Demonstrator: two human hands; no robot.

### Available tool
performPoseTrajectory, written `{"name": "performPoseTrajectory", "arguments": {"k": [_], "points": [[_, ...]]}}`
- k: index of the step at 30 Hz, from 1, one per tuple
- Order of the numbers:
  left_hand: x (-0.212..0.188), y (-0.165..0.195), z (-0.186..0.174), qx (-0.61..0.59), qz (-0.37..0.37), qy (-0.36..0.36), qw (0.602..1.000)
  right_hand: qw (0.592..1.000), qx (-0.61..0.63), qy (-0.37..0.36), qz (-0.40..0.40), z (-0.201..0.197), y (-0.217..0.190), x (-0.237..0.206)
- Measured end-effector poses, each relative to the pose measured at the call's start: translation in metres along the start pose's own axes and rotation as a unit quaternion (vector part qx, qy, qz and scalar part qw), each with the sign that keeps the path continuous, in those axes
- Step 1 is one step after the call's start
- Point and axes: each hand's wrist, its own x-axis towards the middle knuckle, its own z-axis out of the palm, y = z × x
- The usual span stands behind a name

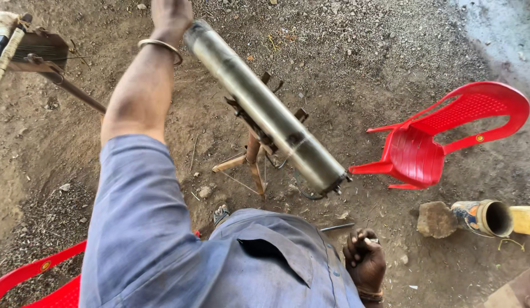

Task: The person works on a submersible pump motor assembly mounted on a wooden stand, using a screwdriver, hammer, and wrench to loosen, remove, and refit components at the end of the metal cylinder, and picks small parts from the workbench.

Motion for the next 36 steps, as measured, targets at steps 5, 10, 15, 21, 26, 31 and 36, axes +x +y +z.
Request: {"name": "performPoseTrajectory", "arguments": {"k": [5, 10, 15, 21, 26, 31, 36], "points": [[0.038, -0.021, 0.011, 0.283, 0.093, -0.069, 0.952, 0.984, -0.135, 0.108, 0.044, 0.013, 0.039, -0.008], [0.065, -0.049, 0.027, 0.258, 0.072, -0.11, 0.957, 0.927, -0.245, 0.263, 0.11, 0.026, 0.075, -0.023], [0.083, -0.063, 0.033, 0.191, 0.01, -0.14, 0.972, 0.882, -0.284, 0.371, 0.07, 0.042, 0.108, -0.034], [0.092, -0.076, 0.046, 0.159, 0.03, -0.137, 0.977, 0.872, -0.311, 0.372, 0.067, 0.072, 0.127, -0.04], [0.096, -0.09, 0.058, 0.109, 0.105, -0.057, 0.987, 0.87, -0.323, 0.373, 0.02, 0.086, 0.135, -0.048], [0.094, -0.109, 0.055, 0.026, 0.099, -0.047, 0.994, 0.847, -0.349, 0.401, -0.011, 0.078, 0.145, -0.062], [0.067, -0.136, 0.056, -0.347, 0.063, -0.025, 0.935, 0.809, -0.428, 0.398, -0.057, 0.066, 0.15, -0.071]]}}
